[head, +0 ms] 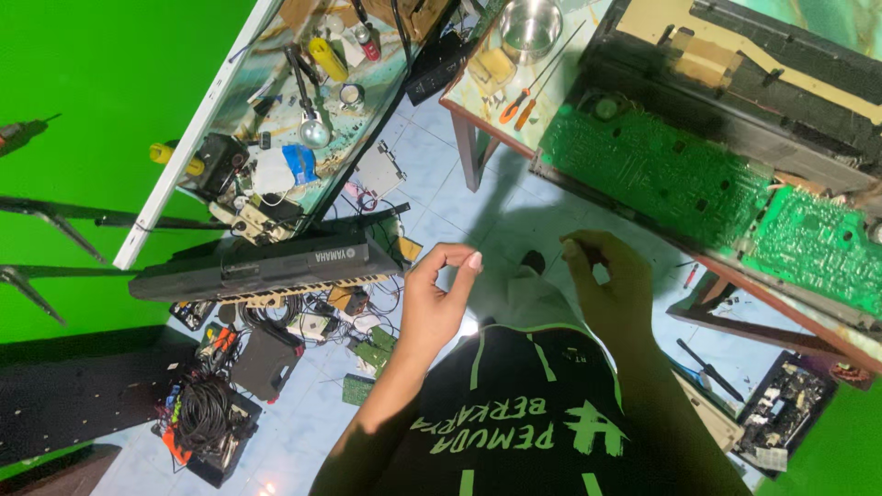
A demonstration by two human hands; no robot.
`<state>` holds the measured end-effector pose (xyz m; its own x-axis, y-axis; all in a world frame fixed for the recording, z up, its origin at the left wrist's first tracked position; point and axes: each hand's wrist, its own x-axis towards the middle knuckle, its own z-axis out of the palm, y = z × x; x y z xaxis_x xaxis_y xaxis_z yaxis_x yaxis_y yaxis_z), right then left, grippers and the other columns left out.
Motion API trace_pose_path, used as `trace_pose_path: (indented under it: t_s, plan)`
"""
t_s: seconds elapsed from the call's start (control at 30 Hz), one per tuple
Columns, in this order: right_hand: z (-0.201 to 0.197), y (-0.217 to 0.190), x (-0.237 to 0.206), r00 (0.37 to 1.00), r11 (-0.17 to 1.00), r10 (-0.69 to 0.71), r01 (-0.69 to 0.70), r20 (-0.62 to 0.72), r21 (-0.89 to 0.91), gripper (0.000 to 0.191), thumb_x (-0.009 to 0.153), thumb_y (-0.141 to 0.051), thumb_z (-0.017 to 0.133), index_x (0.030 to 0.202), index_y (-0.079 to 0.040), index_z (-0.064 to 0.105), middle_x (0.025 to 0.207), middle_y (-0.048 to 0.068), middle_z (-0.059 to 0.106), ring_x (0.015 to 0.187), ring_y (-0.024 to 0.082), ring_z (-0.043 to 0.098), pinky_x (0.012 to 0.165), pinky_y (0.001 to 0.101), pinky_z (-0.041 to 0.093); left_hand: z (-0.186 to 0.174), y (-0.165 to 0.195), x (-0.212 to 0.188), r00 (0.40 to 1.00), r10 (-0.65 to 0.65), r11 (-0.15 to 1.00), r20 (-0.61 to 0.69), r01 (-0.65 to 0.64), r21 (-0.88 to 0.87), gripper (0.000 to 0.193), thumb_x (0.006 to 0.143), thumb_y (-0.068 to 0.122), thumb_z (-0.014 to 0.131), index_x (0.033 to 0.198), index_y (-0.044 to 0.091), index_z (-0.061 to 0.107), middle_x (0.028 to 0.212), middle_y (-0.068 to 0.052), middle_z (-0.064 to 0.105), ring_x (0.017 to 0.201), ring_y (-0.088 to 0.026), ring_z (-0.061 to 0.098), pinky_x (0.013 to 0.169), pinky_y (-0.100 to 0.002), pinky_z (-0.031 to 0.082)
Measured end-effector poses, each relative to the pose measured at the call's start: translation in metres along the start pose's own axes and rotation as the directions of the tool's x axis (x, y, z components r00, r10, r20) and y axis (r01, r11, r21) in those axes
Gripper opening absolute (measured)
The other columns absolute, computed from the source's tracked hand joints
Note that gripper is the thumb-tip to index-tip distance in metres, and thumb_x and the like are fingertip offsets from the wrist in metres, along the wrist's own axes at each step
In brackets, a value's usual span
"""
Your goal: The person disassembles an electronic keyboard using a screwdriver to remove screws. They handle several circuit boards by hand, lifting them from the device and manipulating internal wires before setting them back in place.
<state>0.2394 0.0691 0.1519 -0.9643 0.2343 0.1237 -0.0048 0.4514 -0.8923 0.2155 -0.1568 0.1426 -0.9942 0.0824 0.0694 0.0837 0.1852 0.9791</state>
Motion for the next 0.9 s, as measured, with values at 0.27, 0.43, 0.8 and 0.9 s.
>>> trace_pose_path:
  t_s: [0.27,0.43,0.8,0.9]
  plan:
    - [0.012,0.024,0.078,0.999,0.999,0.022,-0.023,0.030,0.034,0.016,0.099,-0.011,0.071,0.113,-0.003,0.073,0.094,0.008,0.075,0.084,0.012,0.071,0.078,0.0266,0.056,0.020,0.006,0.076,0.998,-0.065,0.997,0.021,0.064,0.048,0.014,0.099,0.013,0.072,0.102,-0.002,0.071,0.087,-0.006,0.075,0.083,-0.012,0.067,0.078,-0.026,0.053]
    - [0.021,0.030,0.134,0.999,0.998,-0.041,0.042,0.026,-0.037,0.022,0.093,-0.013,0.075,0.113,-0.004,0.072,0.091,0.008,0.074,0.081,0.013,0.071,0.074,0.0278,0.055,0.038,0.008,0.129,0.996,0.089,0.993,-0.006,-0.088,0.079,0.014,0.096,0.010,0.071,0.105,0.000,0.073,0.091,-0.007,0.077,0.086,-0.012,0.071,0.082,-0.027,0.056]
    - [0.054,0.041,0.177,0.959,0.962,0.274,-0.274,-0.069,0.011,0.027,0.092,-0.017,0.075,0.115,-0.004,0.071,0.095,0.008,0.077,0.083,0.014,0.074,0.073,0.0286,0.059,0.042,-0.033,0.232,0.953,0.011,0.996,0.301,-0.037,0.081,0.016,0.097,0.012,0.069,0.109,0.001,0.070,0.097,-0.011,0.077,0.087,-0.017,0.076,0.079,-0.028,0.056]
    - [0.065,0.042,0.182,0.920,0.924,0.363,-0.375,-0.146,-0.070,0.029,0.092,-0.019,0.076,0.117,-0.004,0.072,0.101,0.011,0.079,0.086,0.016,0.076,0.076,0.0307,0.059,0.044,-0.050,0.269,0.846,-0.124,0.985,0.519,0.041,0.168,0.017,0.095,0.016,0.070,0.109,0.006,0.072,0.099,-0.009,0.077,0.084,-0.019,0.074,0.071,-0.031,0.059]
